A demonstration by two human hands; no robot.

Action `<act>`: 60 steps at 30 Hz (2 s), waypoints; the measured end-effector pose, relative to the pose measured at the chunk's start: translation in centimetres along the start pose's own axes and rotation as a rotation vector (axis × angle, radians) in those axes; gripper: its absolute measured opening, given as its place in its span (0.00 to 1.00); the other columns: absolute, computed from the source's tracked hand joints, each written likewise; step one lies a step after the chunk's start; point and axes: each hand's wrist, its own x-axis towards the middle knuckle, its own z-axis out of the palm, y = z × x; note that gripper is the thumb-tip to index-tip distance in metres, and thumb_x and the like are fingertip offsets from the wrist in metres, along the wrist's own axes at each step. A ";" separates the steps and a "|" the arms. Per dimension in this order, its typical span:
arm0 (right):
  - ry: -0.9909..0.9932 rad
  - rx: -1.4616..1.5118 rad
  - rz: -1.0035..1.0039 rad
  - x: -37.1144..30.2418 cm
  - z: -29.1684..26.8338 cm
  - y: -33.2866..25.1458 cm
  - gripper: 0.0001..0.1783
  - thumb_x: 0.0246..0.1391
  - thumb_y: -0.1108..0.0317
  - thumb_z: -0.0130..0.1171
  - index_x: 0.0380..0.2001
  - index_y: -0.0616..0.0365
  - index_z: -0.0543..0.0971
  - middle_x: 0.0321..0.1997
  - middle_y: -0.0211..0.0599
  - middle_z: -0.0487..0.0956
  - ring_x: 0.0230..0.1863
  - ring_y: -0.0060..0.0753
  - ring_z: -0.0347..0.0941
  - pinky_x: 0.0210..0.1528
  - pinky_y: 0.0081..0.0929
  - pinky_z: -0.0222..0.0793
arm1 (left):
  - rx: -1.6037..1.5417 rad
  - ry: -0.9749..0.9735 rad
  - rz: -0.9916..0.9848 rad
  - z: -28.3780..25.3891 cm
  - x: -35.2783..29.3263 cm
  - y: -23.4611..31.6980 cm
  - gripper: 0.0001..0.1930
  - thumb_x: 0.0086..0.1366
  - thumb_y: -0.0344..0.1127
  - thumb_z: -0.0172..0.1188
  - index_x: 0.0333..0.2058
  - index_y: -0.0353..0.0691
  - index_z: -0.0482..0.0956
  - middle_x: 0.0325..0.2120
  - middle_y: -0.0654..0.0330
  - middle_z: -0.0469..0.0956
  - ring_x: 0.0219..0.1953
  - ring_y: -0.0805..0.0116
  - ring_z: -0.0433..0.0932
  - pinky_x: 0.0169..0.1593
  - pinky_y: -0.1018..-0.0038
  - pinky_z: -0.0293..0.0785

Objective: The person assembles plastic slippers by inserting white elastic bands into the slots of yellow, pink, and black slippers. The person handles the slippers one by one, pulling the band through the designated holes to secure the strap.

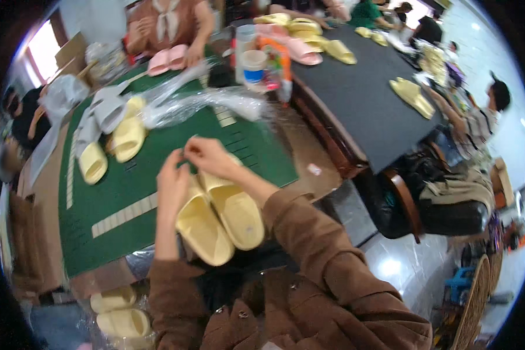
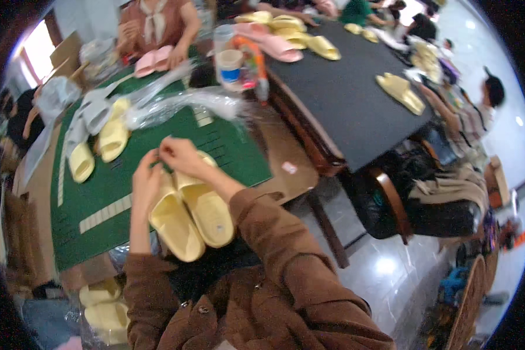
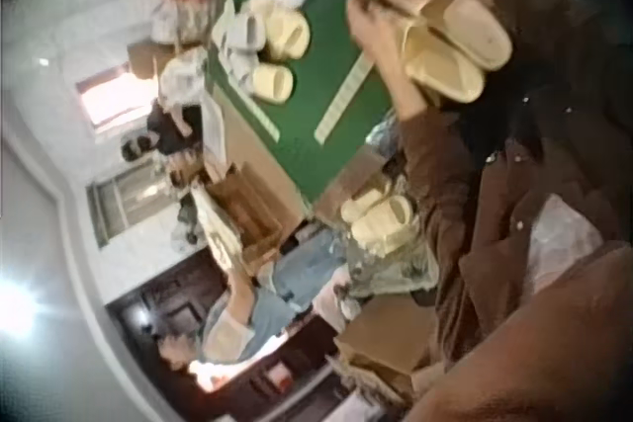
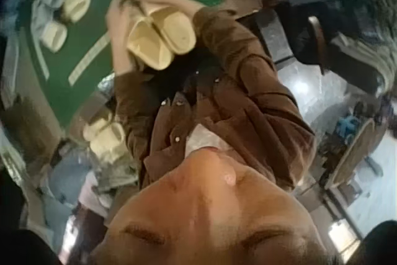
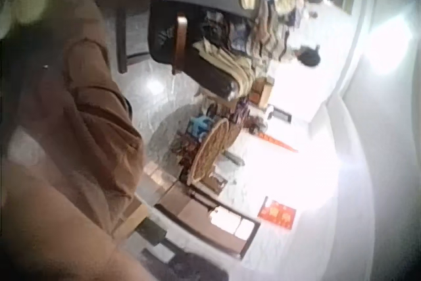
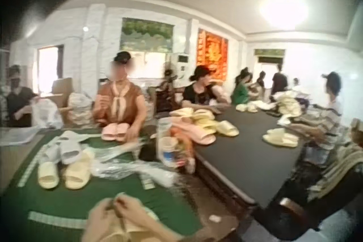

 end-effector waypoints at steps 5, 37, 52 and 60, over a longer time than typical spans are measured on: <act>0.037 0.020 0.077 -0.1 0.5 -1.1 0.07 0.55 0.70 0.56 0.33 0.65 0.75 0.28 0.41 0.78 0.29 0.31 0.76 0.33 0.28 0.71 | -0.071 0.013 -0.120 0.6 0.5 -1.8 0.10 0.64 0.30 0.54 0.39 0.30 0.78 0.31 0.51 0.83 0.33 0.64 0.82 0.39 0.70 0.75; -0.047 0.278 0.459 -0.4 -1.9 -1.4 0.17 0.62 0.62 0.51 0.46 0.62 0.78 0.29 0.26 0.78 0.32 0.17 0.72 0.37 0.18 0.67 | -0.086 0.114 -0.254 0.5 -0.6 0.5 0.08 0.66 0.29 0.52 0.35 0.31 0.79 0.22 0.55 0.79 0.24 0.69 0.78 0.32 0.72 0.72; 0.023 0.125 0.283 -0.4 -1.3 -0.8 0.11 0.56 0.64 0.59 0.37 0.58 0.83 0.36 0.30 0.83 0.37 0.23 0.76 0.43 0.23 0.69 | -0.218 0.110 -0.294 0.4 -0.4 0.4 0.14 0.68 0.40 0.54 0.39 0.35 0.82 0.22 0.63 0.77 0.26 0.77 0.72 0.32 0.76 0.68; 0.180 0.103 0.357 -0.4 -1.7 -0.8 0.11 0.58 0.61 0.58 0.35 0.55 0.83 0.44 0.34 0.76 0.46 0.28 0.72 0.49 0.25 0.65 | -0.185 0.154 -0.181 0.9 -0.8 -0.8 0.10 0.65 0.31 0.54 0.38 0.35 0.82 0.24 0.59 0.80 0.27 0.73 0.76 0.34 0.75 0.71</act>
